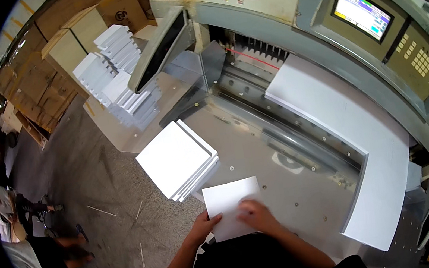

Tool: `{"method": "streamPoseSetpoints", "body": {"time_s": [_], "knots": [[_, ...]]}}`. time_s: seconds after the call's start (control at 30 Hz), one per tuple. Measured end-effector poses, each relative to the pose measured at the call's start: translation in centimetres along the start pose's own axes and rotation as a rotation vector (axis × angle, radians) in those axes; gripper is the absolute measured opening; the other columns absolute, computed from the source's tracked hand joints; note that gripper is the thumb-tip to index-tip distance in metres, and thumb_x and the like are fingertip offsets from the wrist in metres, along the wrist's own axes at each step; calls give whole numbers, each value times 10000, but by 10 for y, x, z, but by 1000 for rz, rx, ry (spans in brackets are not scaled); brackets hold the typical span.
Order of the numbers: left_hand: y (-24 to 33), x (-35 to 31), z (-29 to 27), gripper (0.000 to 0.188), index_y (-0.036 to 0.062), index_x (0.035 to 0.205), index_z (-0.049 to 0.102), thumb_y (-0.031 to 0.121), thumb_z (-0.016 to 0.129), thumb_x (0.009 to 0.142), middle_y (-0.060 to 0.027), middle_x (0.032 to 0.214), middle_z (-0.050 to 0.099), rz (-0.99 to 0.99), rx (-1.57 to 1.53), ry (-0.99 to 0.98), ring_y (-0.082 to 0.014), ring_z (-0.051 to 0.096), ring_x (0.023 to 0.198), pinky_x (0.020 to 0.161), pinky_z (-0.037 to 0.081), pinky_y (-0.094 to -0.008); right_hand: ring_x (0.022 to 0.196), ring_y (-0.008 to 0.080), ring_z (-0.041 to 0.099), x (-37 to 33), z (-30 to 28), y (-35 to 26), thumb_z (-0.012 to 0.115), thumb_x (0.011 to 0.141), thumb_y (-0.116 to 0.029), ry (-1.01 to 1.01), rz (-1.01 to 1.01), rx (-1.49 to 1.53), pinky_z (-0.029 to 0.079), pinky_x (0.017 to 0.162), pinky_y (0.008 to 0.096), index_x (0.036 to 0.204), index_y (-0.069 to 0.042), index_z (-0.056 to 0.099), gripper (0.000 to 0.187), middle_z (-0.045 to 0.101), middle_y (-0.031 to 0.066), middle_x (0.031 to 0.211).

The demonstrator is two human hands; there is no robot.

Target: The person repeatedly picks up stacks of white paper, aligns them on a paper cutter, and trims the edges. The person then stacks the trimmed sheets and discards the offcuts into a nearby bin.

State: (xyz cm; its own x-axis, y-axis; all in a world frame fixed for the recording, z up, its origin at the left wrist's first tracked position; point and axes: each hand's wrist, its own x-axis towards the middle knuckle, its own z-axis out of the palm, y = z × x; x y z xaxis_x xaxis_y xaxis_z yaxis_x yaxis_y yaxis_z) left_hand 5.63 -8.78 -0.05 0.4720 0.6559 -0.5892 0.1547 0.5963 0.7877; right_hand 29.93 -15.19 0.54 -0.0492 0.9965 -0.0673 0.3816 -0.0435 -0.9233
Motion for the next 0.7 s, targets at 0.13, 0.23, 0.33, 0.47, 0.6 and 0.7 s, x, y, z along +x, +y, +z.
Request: {"method": "streamPoseSetpoints", "body": {"time_s": [0.13,0.23,0.33,0.47,0.6,0.7], "knots": [[29,-6,15,409,6,1287,545,209,649,948,-93,1150,634,230,109,-4,-165,589,1042,903,486,-339,1079,227,585,-10,-45,-12,811,773,-154,513,318,225,508,831,350,1224,1,550,544,508,159,1335],[53,3,19,388,10,1296,538,159,642,952,-76,1154,635,360,152,-118,-145,573,1072,926,471,-327,1035,228,631,-11,-82,-26,784,797,-118,220,469,422,522,847,359,1197,20,549,484,614,142,1204],[69,9,17,365,40,1289,554,93,641,939,-57,1171,645,413,259,-176,-144,582,1085,929,467,-307,937,185,633,-14,-93,-42,780,818,-127,140,479,275,516,834,323,1203,-4,572,454,667,94,1072],[98,10,24,374,39,1269,555,107,652,914,-100,1232,646,471,379,-172,-208,618,1120,936,479,-327,933,181,660,-22,-74,-70,771,816,-134,397,314,243,527,803,312,1131,-26,592,378,684,101,1031],[75,26,29,358,49,1254,541,178,633,933,-138,1222,640,533,441,-16,-309,610,1147,951,479,-392,872,206,671,-15,-50,-51,759,814,-123,544,177,8,526,774,318,1060,-35,602,305,690,103,941],[69,31,33,346,46,1201,546,240,641,931,-183,1147,642,653,548,91,-376,608,1099,919,482,-431,839,226,677,-11,-49,-41,767,805,-124,556,177,-45,528,756,324,1034,-33,599,299,689,110,898]]}}
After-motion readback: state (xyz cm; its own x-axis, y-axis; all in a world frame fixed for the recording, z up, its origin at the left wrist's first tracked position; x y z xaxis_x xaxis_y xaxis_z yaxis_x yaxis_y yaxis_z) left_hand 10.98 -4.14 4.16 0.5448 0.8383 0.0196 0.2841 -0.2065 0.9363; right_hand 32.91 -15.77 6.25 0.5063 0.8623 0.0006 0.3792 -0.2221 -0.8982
